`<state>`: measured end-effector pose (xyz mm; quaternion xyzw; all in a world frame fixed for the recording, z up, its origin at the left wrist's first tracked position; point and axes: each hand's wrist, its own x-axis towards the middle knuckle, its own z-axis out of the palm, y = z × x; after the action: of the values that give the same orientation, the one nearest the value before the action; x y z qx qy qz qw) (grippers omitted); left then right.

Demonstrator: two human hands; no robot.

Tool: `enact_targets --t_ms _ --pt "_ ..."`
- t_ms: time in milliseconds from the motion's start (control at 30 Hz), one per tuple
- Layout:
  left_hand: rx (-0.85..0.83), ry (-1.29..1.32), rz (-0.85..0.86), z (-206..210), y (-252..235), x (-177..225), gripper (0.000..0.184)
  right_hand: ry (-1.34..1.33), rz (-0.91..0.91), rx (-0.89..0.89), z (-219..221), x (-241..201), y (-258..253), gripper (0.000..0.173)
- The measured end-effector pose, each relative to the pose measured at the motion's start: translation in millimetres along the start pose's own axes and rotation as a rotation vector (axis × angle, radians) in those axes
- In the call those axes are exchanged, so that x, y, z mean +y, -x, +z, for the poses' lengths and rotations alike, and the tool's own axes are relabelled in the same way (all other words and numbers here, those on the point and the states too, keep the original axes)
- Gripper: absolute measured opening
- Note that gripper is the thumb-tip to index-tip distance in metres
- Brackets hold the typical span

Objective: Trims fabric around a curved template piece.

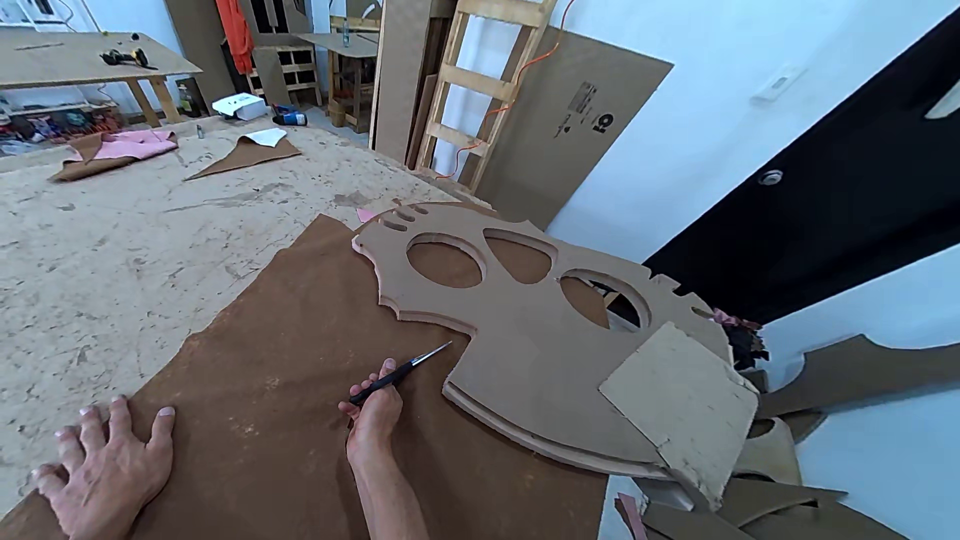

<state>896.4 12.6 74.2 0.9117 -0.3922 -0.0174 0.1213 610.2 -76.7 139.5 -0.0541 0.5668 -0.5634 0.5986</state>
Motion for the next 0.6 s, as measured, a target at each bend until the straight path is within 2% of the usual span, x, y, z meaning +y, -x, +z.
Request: enact_targets --t_ms 200,367,500,600 --pt "-0.007 0.003 -0.008 -1 1 1 0.091 0.031 -0.044 0.056 3 -4 -3 0.047" --pt "-0.003 -0.004 -0.01 -1 1 1 0.092 0.008 -0.027 0.033 -1 -3 -4 0.043" --pt "0.005 0.003 -0.002 1 3 0 0.091 -0.008 0.064 -0.023 -6 -4 3 0.047" --pt "0.007 0.003 -0.001 1 2 -1 0.092 0.095 0.194 -0.144 -20 -9 18 0.05"
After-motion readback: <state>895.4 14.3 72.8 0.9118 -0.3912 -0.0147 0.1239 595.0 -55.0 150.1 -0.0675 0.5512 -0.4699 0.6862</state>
